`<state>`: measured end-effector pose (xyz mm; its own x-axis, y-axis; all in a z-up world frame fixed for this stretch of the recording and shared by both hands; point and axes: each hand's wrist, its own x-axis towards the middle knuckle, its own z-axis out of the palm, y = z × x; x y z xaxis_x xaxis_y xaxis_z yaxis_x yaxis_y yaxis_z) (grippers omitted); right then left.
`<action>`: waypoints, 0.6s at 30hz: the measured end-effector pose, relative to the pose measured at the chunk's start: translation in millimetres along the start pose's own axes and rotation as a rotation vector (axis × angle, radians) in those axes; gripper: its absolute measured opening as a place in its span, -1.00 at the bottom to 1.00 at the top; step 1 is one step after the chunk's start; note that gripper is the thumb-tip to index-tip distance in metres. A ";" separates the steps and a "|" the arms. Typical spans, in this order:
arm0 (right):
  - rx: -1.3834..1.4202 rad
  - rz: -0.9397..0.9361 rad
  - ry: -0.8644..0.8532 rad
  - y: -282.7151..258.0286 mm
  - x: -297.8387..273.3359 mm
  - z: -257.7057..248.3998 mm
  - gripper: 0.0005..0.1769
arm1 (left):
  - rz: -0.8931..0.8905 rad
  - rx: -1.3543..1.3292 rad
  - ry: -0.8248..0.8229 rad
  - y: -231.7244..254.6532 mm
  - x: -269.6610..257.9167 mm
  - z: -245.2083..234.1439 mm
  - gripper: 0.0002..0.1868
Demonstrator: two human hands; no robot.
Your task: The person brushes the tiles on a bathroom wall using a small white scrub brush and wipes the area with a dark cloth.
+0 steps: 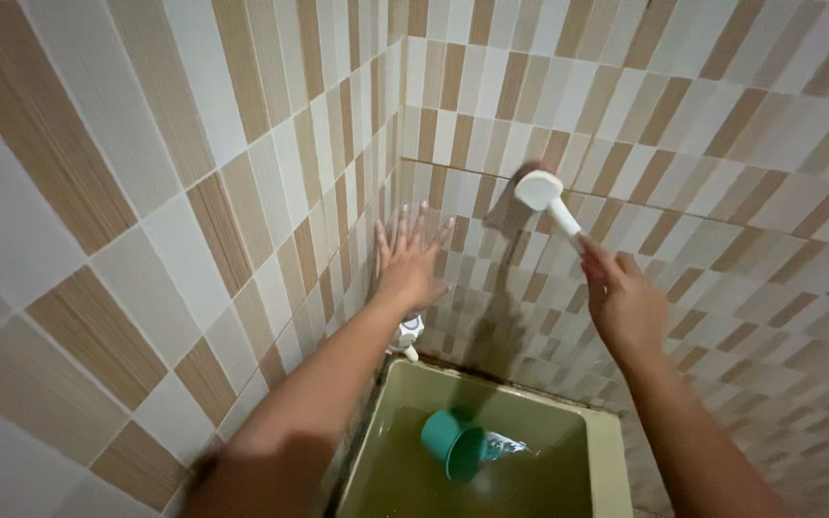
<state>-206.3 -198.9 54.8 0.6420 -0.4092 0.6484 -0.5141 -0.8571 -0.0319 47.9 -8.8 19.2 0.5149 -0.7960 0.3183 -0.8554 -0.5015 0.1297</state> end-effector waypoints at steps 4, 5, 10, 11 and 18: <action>-0.230 -0.122 -0.345 -16.4 13.7 6.9 -0.58 | -0.011 -0.070 0.049 -7.3 6.8 -1.1 0.35; -0.222 -0.101 -0.348 -22.5 13.2 5.9 -0.57 | -0.018 -0.055 0.023 -7.7 6.2 -1.4 0.35; -0.127 0.086 -0.243 -46.4 21.1 0.9 -0.60 | -0.049 -0.033 -0.059 -9.2 10.3 -5.4 0.37; -0.158 0.001 -0.264 -48.4 24.0 3.4 -0.59 | -0.041 -0.040 -0.033 -10.5 10.1 -4.7 0.37; -0.200 -0.104 -0.232 -53.7 41.0 5.3 -0.56 | 0.009 -0.079 0.082 -15.8 9.5 -0.8 0.36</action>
<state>-149.3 -171.3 79.1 0.7975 -0.4027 0.4492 -0.5259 -0.8289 0.1908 66.3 -8.1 20.9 0.5035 -0.7681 0.3955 -0.8634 -0.4634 0.1993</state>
